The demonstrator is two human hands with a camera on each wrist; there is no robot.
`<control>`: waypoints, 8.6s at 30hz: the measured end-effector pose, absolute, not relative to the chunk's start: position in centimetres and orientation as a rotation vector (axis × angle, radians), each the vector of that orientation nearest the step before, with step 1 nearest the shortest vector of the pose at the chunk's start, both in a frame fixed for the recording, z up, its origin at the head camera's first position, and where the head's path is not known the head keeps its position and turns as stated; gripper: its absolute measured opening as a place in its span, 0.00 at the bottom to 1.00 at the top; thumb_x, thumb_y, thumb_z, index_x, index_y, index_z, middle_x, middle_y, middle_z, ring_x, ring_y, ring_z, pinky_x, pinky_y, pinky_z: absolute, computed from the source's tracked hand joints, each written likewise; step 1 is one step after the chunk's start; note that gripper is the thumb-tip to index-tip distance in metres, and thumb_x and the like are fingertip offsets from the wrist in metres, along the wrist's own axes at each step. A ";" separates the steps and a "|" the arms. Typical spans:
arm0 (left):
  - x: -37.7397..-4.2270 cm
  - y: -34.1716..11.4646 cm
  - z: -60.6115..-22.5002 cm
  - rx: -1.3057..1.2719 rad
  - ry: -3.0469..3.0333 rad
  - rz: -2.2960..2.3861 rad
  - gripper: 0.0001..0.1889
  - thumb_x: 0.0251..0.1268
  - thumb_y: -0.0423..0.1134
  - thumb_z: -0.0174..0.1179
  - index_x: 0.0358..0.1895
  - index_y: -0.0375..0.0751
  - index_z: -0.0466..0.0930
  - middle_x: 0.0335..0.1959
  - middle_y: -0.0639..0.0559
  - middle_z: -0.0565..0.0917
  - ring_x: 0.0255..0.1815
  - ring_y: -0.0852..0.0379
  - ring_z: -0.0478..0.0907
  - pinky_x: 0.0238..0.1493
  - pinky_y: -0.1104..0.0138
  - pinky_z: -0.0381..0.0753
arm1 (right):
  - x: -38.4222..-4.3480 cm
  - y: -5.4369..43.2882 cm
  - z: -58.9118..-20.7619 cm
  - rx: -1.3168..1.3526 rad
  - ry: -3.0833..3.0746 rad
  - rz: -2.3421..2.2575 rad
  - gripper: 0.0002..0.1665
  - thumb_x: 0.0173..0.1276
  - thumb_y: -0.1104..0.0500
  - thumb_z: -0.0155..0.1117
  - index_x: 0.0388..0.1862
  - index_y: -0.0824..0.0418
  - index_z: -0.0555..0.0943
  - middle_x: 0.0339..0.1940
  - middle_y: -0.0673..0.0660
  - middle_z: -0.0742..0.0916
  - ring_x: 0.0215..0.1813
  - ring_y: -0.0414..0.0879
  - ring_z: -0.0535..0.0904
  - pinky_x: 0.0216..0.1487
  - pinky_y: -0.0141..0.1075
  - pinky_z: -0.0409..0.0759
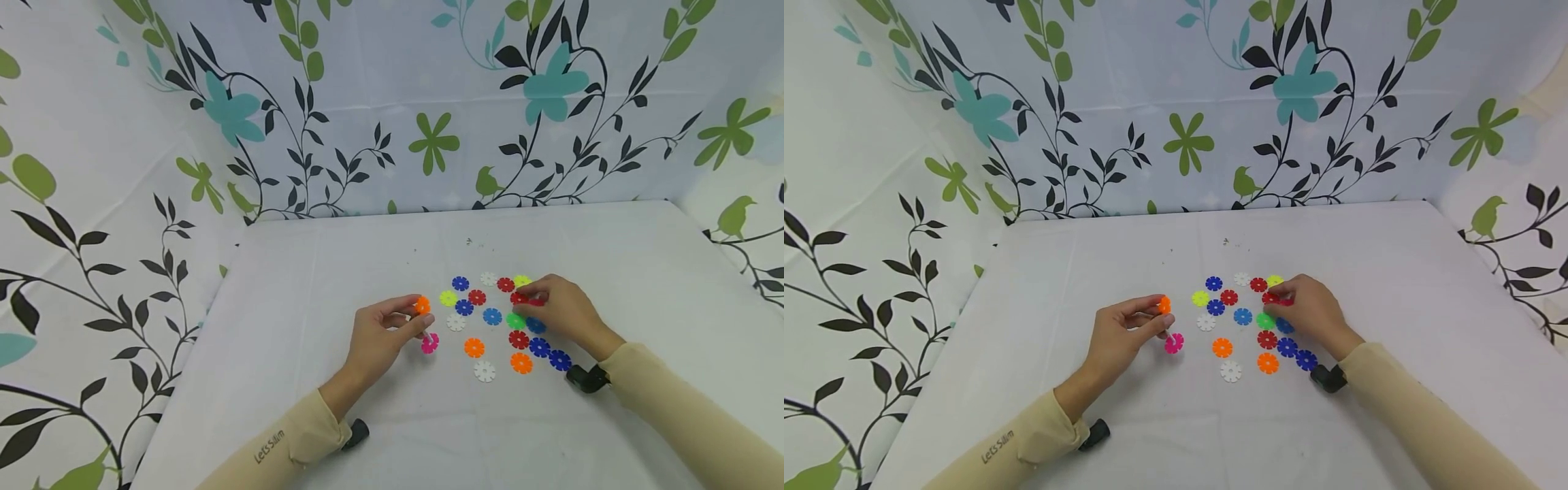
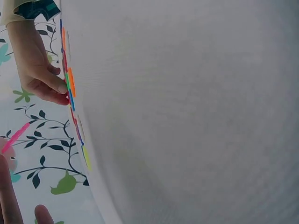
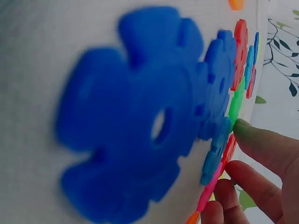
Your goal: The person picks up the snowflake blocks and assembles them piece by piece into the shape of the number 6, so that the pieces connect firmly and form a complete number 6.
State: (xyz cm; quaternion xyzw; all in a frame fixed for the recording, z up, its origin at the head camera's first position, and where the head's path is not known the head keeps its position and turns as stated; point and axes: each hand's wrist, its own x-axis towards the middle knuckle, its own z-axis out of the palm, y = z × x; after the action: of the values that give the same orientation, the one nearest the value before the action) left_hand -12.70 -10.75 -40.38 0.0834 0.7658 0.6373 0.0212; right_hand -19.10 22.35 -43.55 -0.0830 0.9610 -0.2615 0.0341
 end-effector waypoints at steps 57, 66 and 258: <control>-12.6 -10.6 -40.3 0.373 2.229 1.800 0.21 0.65 0.47 0.70 0.60 0.48 0.85 0.43 0.54 0.87 0.42 0.45 0.85 0.37 0.52 0.83 | -16.7 13.9 -37.5 -0.493 2.329 -1.727 0.15 0.66 0.55 0.74 0.49 0.60 0.87 0.40 0.55 0.91 0.43 0.50 0.88 0.50 0.48 0.85; -12.5 -10.7 -40.2 0.380 2.254 1.794 0.20 0.65 0.46 0.71 0.60 0.51 0.86 0.43 0.57 0.88 0.43 0.49 0.84 0.35 0.50 0.83 | -16.3 13.6 -37.3 -0.479 2.306 -1.760 0.15 0.67 0.57 0.74 0.50 0.60 0.87 0.42 0.56 0.91 0.45 0.49 0.88 0.50 0.46 0.85; -11.8 -8.5 -38.8 0.044 2.052 2.062 0.18 0.73 0.47 0.62 0.48 0.33 0.88 0.27 0.44 0.84 0.23 0.53 0.83 0.32 0.67 0.83 | -15.9 13.1 -39.2 -1.151 2.782 -1.623 0.15 0.60 0.69 0.75 0.43 0.53 0.89 0.33 0.41 0.86 0.30 0.33 0.82 0.32 0.31 0.79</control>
State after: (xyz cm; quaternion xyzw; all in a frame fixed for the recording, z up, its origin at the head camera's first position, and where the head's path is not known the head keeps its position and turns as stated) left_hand -11.80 -8.54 -38.84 0.0152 0.7004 0.7041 0.1159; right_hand -15.91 13.09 -39.20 -0.3332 0.8055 -0.4700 -0.1389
